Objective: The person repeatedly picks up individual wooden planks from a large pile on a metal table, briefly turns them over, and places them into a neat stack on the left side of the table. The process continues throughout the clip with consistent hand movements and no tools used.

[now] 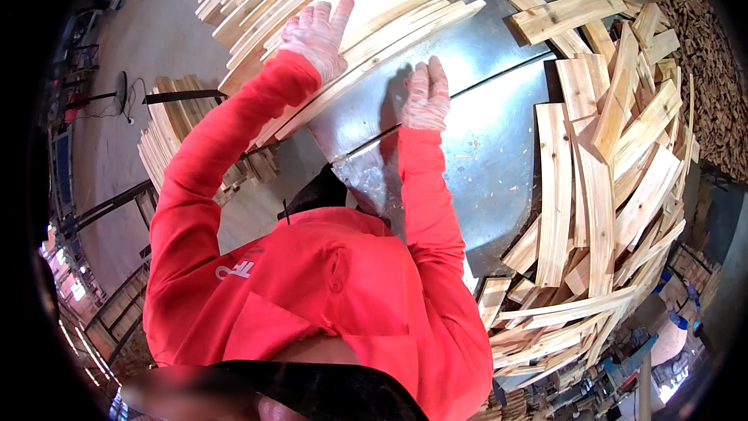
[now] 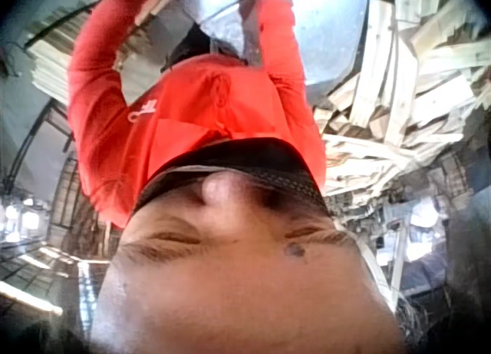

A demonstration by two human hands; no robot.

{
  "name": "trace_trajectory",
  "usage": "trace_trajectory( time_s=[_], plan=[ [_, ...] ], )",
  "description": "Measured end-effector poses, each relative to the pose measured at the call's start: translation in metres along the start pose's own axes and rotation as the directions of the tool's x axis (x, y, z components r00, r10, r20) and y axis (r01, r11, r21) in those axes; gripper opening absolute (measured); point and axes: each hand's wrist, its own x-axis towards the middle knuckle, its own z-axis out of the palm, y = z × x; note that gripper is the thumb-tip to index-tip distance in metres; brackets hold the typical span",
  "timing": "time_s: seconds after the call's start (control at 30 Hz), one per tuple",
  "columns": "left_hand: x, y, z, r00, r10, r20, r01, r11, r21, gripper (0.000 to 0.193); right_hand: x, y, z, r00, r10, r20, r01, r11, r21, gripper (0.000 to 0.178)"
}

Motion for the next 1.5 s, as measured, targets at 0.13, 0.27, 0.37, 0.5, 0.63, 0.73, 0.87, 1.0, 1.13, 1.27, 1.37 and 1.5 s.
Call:
trace_trajectory(
  time_s=[0.13, 0.27, 0.37, 0.5, 0.63, 0.73, 0.87, 1.0, 1.13, 1.27, 1.37, 1.5],
  plan=[
    [-0.027, -0.024, -0.031, 0.968, 0.096, 0.234, 0.133, 0.594, -0.794, 0.09, -0.009, -0.016, 0.0, 0.97, 0.065, 0.235, -0.104, 0.982, 0.16, 0.074],
    [-0.093, 0.0, -0.021, 0.98, 0.18, 0.082, 0.029, 0.275, -0.961, 0.096, -0.029, -0.039, 0.019, 0.882, 0.028, 0.471, -0.256, 0.866, 0.429, 0.094],
    [-0.143, 0.045, -0.014, 0.961, 0.025, -0.277, -0.25, 0.513, -0.821, 0.097, -0.053, -0.069, 0.013, 0.815, 0.005, 0.579, -0.375, 0.767, 0.521, 0.075],
    [-0.175, 0.081, -0.008, 0.921, -0.089, -0.379, -0.229, 0.663, -0.713, 0.096, -0.069, -0.075, 0.0, 0.683, -0.09, 0.725, -0.415, 0.768, 0.488, 0.076],
    [-0.215, 0.083, -0.007, 0.977, -0.131, -0.17, -0.06, 0.594, -0.802, 0.097, -0.074, -0.043, -0.023, 0.724, 0.03, 0.689, -0.352, 0.876, 0.331, 0.071],
    [-0.248, 0.026, -0.019, 0.895, -0.191, -0.404, -0.177, 0.679, -0.712, 0.102, -0.076, -0.04, -0.021, 0.653, 0.189, 0.733, -0.137, 0.982, -0.131, 0.061],
    [-0.264, -0.077, -0.043, 0.737, 0.199, -0.646, -0.167, 0.98, 0.112, 0.06, -0.152, -0.068, 0.026, 0.267, 0.421, 0.867, 0.742, 0.483, -0.464, 0.07],
    [-0.298, -0.146, -0.002, 0.968, 0.119, -0.221, -0.098, 0.99, 0.101, 0.02, -0.202, -0.046, 0.086, 0.113, 0.437, 0.893, 0.839, 0.439, -0.321, 0.071],
    [-0.379, -0.27, 0.029, 0.956, -0.242, -0.166, 0.164, 0.909, -0.384, 0.007, -0.253, -0.049, 0.185, -0.02, -0.242, 0.97, 0.994, -0.106, -0.006, 0.066],
    [-0.452, -0.414, 0.178, 0.609, -0.746, -0.27, 0.217, 0.484, -0.848, 0.024, -0.259, 0.009, 0.226, 0.32, -0.653, 0.687, 0.91, 0.415, -0.029, 0.047],
    [-0.457, -0.482, 0.217, 0.254, -0.919, 0.301, 0.837, 0.053, -0.544, 0.046, -0.261, 0.081, 0.222, 0.513, -0.248, 0.822, 0.691, 0.687, -0.224, 0.047],
    [-0.438, -0.517, 0.324, 0.238, -0.915, 0.325, 0.835, 0.022, -0.55, 0.061, -0.307, 0.115, 0.232, 0.177, -0.006, 0.984, 0.936, 0.309, -0.167, 0.042]
  ],
)
